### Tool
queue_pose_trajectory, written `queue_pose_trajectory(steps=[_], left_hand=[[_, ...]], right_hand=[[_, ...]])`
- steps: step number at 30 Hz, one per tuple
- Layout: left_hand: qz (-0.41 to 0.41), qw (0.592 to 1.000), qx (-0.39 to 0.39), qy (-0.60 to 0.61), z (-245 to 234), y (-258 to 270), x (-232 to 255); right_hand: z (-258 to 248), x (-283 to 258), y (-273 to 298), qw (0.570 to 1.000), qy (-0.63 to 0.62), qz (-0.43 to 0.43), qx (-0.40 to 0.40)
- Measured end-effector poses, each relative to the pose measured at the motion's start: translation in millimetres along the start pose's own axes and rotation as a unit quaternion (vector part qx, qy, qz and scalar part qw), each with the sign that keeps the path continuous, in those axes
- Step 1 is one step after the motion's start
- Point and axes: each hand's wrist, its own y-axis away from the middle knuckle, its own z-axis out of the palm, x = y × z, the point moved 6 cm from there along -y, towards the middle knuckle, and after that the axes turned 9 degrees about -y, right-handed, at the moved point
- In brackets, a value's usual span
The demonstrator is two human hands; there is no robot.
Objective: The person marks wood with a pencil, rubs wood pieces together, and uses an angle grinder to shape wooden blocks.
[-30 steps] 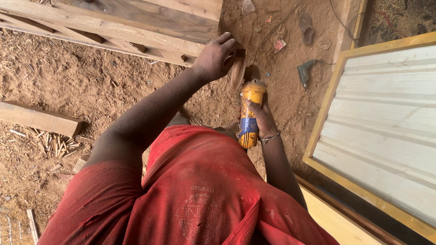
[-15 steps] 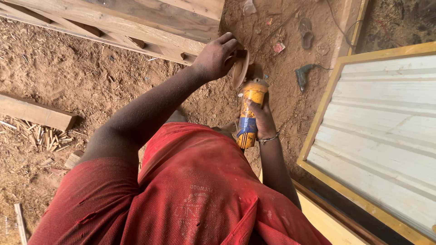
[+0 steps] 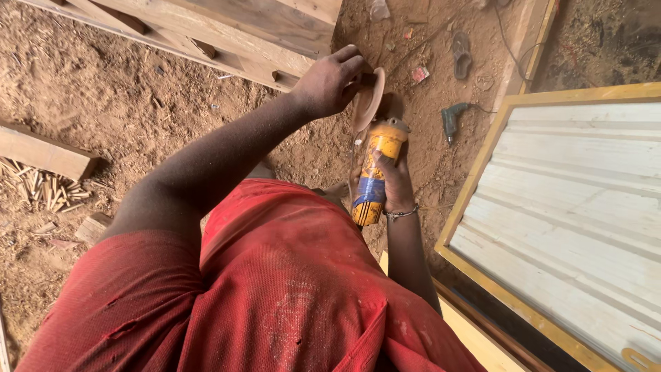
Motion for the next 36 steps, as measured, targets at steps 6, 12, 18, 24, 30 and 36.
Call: queue_pose_trajectory(steps=[6, 12, 18, 24, 30, 36], left_hand=[[-0.016, 1.000, -0.010, -0.002, 0, 0, -1], [0.003, 1.000, -0.004, -0.012, -1, -1, 0], [0.010, 1.000, 0.001, -0.006, -1, 0, -1], [0.000, 1.000, -0.009, -0.030, 5, -1, -6], [0.007, 0.999, -0.013, -0.039, 10, 2, -9], [-0.018, 1.000, -0.014, 0.006, 9, -3, -9]], right_hand=[[3, 13, -6, 0.999, 0.002, 0.032, 0.011], [2, 8, -2, 1.000, -0.001, 0.013, 0.006], [2, 5, -2, 1.000, -0.013, 0.008, -0.017], [6, 13, -6, 0.999, -0.009, 0.028, 0.020], [-1, -1, 3, 1.000, -0.006, -0.008, -0.002], [-34, 65, -35, 0.985, -0.112, 0.123, -0.038]])
